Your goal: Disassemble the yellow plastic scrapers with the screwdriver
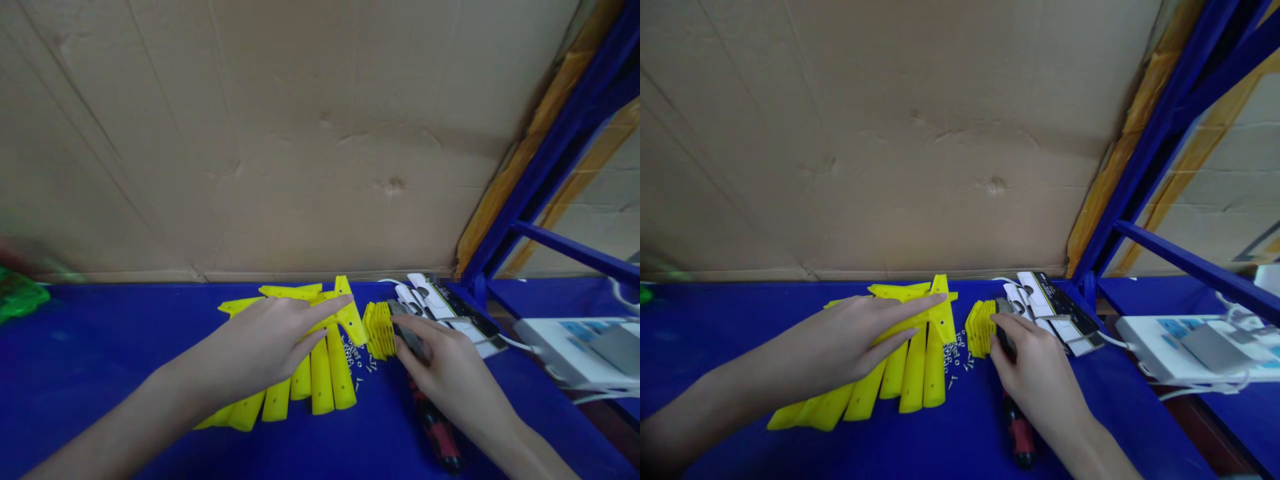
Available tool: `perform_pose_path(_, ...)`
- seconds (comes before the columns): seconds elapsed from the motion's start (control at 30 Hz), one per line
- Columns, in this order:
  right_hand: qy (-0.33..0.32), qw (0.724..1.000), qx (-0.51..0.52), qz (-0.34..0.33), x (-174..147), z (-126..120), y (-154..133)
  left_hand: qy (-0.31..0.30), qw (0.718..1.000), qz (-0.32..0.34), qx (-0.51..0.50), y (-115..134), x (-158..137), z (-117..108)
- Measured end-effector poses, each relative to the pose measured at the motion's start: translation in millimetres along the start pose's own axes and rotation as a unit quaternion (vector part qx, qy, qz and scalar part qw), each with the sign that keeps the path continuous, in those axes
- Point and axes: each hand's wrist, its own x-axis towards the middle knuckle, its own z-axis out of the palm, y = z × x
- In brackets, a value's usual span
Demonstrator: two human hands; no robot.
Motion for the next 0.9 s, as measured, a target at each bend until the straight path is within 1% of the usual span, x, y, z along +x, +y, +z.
perform_pose_path(0.07, 0.027, 0.999, 0.015, -0.017, 2, -4, -8, 0.053, 0.995, -0.034, -0.072, -1, -9, 10)
perform_pose_path(0.1, 0.028, 0.999, 0.033, -0.024, 2, -5, -13, 0.069, 0.991, -0.044, -0.106, -2, -13, 16)
perform_pose_path(0.13, 0.017, 0.998, 0.060, -0.027, 4, -6, -19, 0.075, 0.986, -0.059, -0.139, -4, -17, 20)
perform_pose_path(0.2, -0.021, 0.992, 0.127, -0.015, 6, -4, -32, 0.098, 0.972, -0.067, -0.204, -8, -23, 26)
perform_pose_path(0.3, -0.051, 0.976, 0.213, 0.005, 12, 4, -50, 0.127, 0.943, -0.086, -0.295, -14, -32, 23)
perform_pose_path(0.37, -0.060, 0.967, 0.247, 0.005, 18, 13, -60, 0.144, 0.925, -0.117, -0.332, -20, -40, 18)
perform_pose_path(0.47, -0.070, 0.949, 0.308, 0.004, 30, 28, -75, 0.167, 0.909, -0.175, -0.339, -30, -53, 14)
perform_pose_path(0.53, -0.073, 0.936, 0.345, 0.013, 40, 41, -85, 0.191, 0.907, -0.199, -0.319, -39, -60, 17)
perform_pose_path(0.57, -0.073, 0.933, 0.352, 0.016, 45, 47, -90, 0.202, 0.908, -0.202, -0.305, -43, -63, 20)
perform_pose_path(0.63, -0.074, 0.936, 0.343, 0.006, 54, 58, -99, 0.212, 0.916, -0.198, -0.279, -50, -66, 26)
perform_pose_path(0.73, -0.084, 0.942, 0.324, -0.008, 62, 69, -108, 0.204, 0.926, -0.197, -0.249, -59, -66, 33)
perform_pose_path(0.9, -0.112, 0.951, 0.288, -0.017, 64, 74, -112, 0.158, 0.923, -0.243, -0.254, -66, -65, 43)
